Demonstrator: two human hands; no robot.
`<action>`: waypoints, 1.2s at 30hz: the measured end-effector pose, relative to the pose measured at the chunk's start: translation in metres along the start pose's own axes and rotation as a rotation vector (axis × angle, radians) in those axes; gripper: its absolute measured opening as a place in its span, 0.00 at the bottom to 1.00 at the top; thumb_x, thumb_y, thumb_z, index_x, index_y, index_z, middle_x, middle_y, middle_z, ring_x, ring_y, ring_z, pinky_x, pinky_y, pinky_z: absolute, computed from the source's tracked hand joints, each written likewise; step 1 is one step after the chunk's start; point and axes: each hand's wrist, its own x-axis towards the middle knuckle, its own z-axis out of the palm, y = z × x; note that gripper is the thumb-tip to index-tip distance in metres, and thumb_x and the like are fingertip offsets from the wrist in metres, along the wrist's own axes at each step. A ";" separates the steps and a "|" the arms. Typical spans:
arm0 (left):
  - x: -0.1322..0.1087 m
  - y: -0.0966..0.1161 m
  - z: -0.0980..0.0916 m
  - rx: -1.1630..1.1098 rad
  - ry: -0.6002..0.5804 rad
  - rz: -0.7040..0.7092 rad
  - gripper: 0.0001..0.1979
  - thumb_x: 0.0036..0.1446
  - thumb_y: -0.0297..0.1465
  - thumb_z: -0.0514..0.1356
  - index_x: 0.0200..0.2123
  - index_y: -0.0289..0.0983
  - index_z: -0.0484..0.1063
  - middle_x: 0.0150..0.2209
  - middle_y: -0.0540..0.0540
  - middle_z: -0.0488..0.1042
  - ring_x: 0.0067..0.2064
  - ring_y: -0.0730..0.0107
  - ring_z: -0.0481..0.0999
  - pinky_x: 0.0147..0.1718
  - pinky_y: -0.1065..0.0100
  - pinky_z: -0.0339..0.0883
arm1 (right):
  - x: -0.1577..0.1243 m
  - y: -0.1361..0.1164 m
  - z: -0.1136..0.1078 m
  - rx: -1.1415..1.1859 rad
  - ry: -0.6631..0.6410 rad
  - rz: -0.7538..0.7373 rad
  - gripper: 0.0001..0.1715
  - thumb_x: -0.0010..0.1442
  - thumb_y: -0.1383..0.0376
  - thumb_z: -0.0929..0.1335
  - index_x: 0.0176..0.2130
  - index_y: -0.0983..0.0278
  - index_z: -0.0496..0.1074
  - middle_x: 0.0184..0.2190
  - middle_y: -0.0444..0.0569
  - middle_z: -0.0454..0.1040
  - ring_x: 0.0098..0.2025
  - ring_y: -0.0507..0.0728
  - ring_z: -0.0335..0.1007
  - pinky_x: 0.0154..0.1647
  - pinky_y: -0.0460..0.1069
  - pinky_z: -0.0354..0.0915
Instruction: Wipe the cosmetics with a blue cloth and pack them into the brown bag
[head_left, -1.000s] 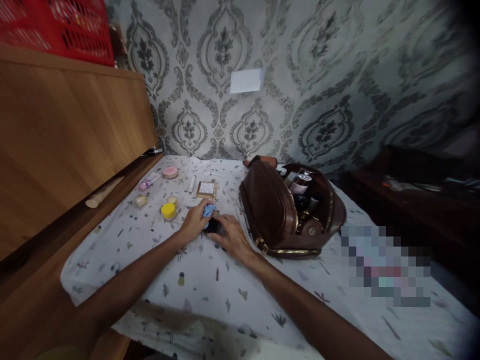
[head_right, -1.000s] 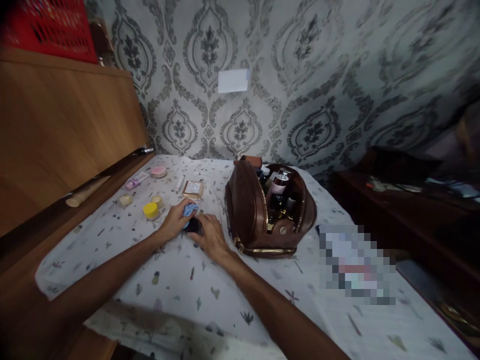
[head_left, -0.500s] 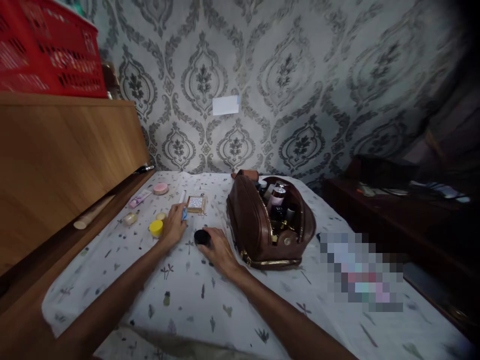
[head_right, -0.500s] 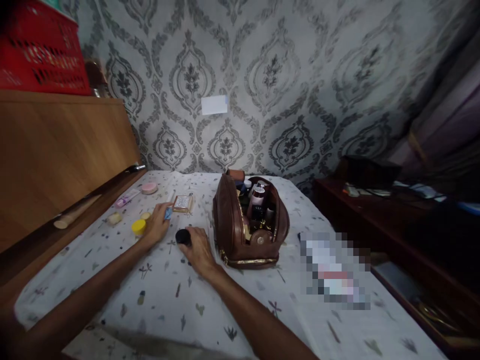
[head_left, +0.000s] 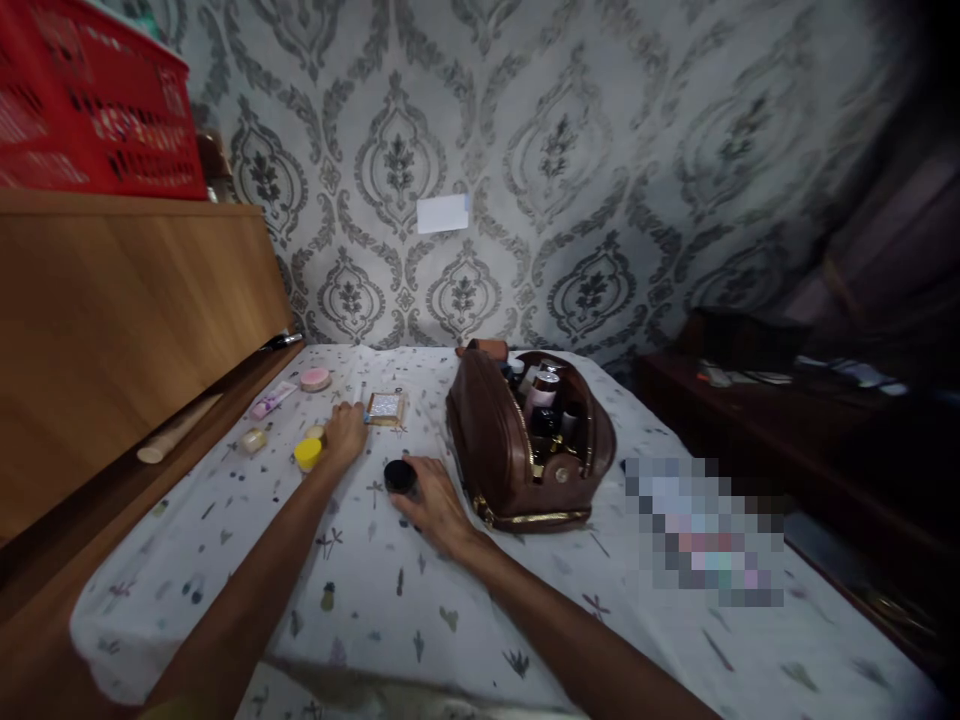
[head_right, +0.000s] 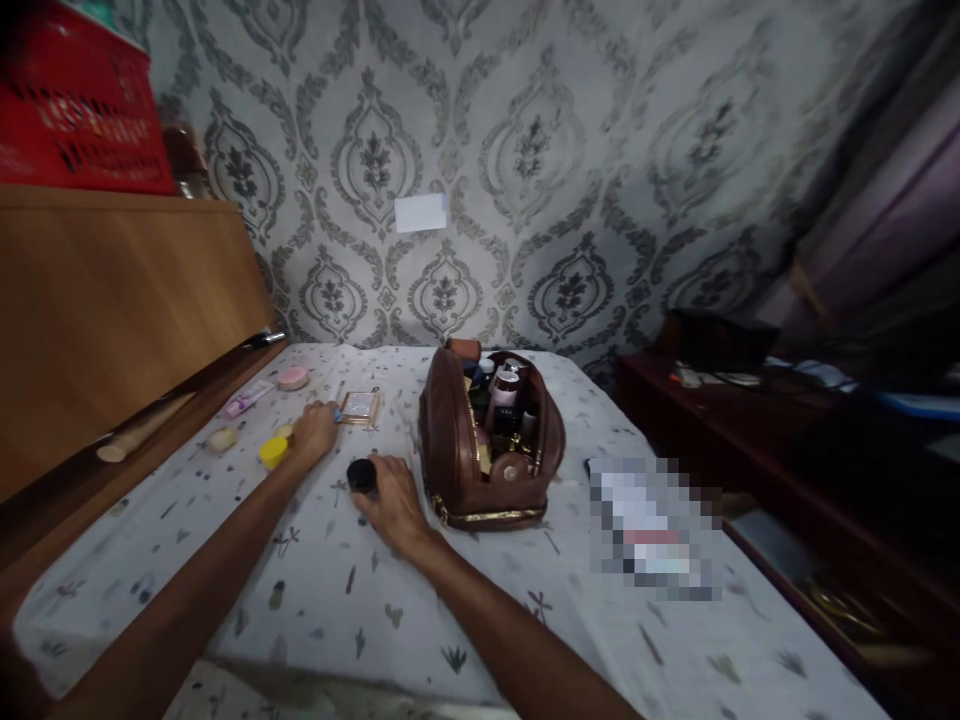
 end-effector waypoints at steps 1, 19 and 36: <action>-0.002 0.000 0.000 0.001 0.012 0.008 0.17 0.63 0.24 0.49 0.51 0.36 0.72 0.53 0.32 0.72 0.57 0.47 0.71 0.47 0.55 0.70 | 0.000 -0.003 -0.001 -0.007 -0.004 0.009 0.29 0.56 0.66 0.72 0.57 0.68 0.69 0.52 0.58 0.73 0.57 0.66 0.65 0.61 0.60 0.61; -0.004 -0.003 -0.027 -0.403 0.442 0.173 0.15 0.53 0.25 0.53 0.43 0.36 0.74 0.45 0.38 0.71 0.51 0.49 0.72 0.53 0.52 0.67 | -0.002 -0.009 -0.004 0.159 0.069 0.069 0.34 0.54 0.66 0.73 0.59 0.60 0.66 0.42 0.48 0.75 0.46 0.60 0.71 0.51 0.55 0.66; -0.028 0.038 -0.044 -1.075 -0.058 0.389 0.14 0.49 0.40 0.65 0.35 0.37 0.77 0.29 0.49 0.74 0.29 0.71 0.71 0.27 0.73 0.64 | 0.011 0.003 -0.007 0.797 0.187 0.157 0.16 0.60 0.53 0.69 0.42 0.60 0.70 0.21 0.38 0.69 0.20 0.50 0.62 0.20 0.45 0.57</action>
